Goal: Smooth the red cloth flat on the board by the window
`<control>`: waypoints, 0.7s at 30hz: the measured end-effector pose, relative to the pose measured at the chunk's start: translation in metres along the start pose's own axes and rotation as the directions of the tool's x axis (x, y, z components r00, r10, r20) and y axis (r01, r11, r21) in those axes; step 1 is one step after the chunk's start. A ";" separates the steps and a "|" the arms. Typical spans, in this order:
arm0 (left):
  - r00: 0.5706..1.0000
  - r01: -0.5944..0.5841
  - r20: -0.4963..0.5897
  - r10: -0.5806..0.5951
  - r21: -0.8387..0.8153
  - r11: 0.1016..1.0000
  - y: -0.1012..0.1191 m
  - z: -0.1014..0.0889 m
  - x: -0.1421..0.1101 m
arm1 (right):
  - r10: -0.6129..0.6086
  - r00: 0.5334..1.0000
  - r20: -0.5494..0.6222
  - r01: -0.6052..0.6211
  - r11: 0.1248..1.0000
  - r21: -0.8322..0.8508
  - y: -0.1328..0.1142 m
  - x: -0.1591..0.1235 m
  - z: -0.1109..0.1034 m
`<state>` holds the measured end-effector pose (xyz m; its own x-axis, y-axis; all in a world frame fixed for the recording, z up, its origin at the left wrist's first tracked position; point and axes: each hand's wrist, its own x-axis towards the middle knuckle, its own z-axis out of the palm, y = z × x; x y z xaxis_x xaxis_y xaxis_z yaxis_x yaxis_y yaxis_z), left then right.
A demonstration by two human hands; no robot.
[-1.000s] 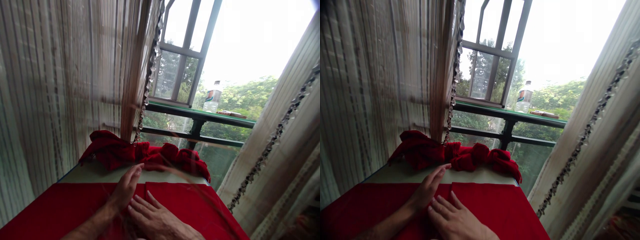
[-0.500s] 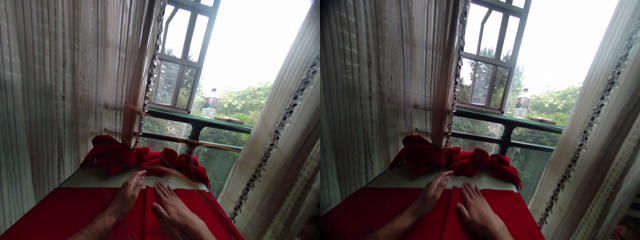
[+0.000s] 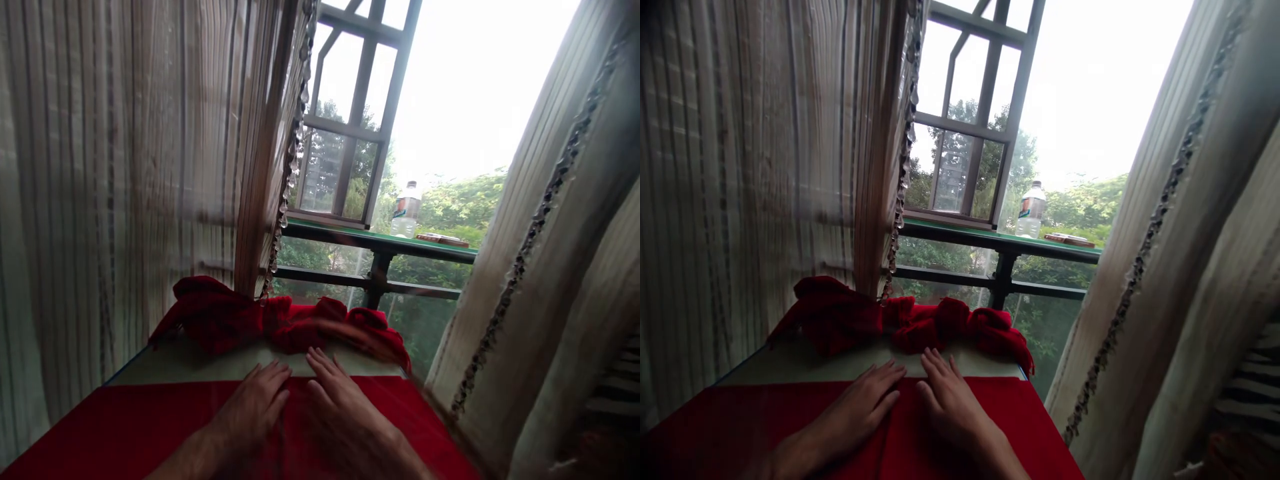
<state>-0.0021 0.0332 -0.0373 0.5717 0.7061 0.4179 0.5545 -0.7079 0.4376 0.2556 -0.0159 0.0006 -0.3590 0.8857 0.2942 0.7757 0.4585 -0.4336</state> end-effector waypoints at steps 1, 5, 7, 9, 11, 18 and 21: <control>1.000 -0.003 -0.008 0.003 -0.005 1.000 -0.001 0.000 0.000 | 0.013 0.999 -0.035 -0.012 1.000 0.009 0.005 0.001 -0.002; 1.000 0.004 0.008 -0.003 -0.027 1.000 0.001 -0.003 -0.001 | 0.049 0.992 -0.115 -0.041 0.996 0.073 0.021 0.000 -0.006; 1.000 0.002 0.021 -0.002 -0.028 1.000 0.004 -0.005 0.000 | 0.055 0.990 -0.131 -0.038 0.991 0.126 0.024 0.000 -0.004; 0.999 0.006 0.040 -0.005 -0.018 1.000 0.007 -0.008 0.001 | 0.062 0.986 -0.152 -0.033 0.981 0.191 0.024 -0.001 -0.001; 0.998 0.008 0.056 -0.008 -0.009 1.000 0.009 -0.009 0.001 | 0.082 0.980 -0.179 -0.032 0.963 0.267 0.025 0.000 0.000; 0.999 -0.015 0.046 0.014 0.015 1.000 -0.002 -0.006 -0.003 | 0.278 0.920 -0.275 -0.073 0.813 0.577 0.044 0.008 -0.003; 1.000 -0.025 0.015 0.025 0.019 1.000 -0.012 -0.001 -0.002 | 0.366 0.886 -0.286 -0.074 0.720 0.690 0.056 0.012 -0.004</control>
<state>-0.0108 0.0399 -0.0425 0.5942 0.6878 0.4171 0.5511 -0.7258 0.4117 0.2966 0.0197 -0.0167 0.1145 0.9314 0.3456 0.2271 0.3142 -0.9218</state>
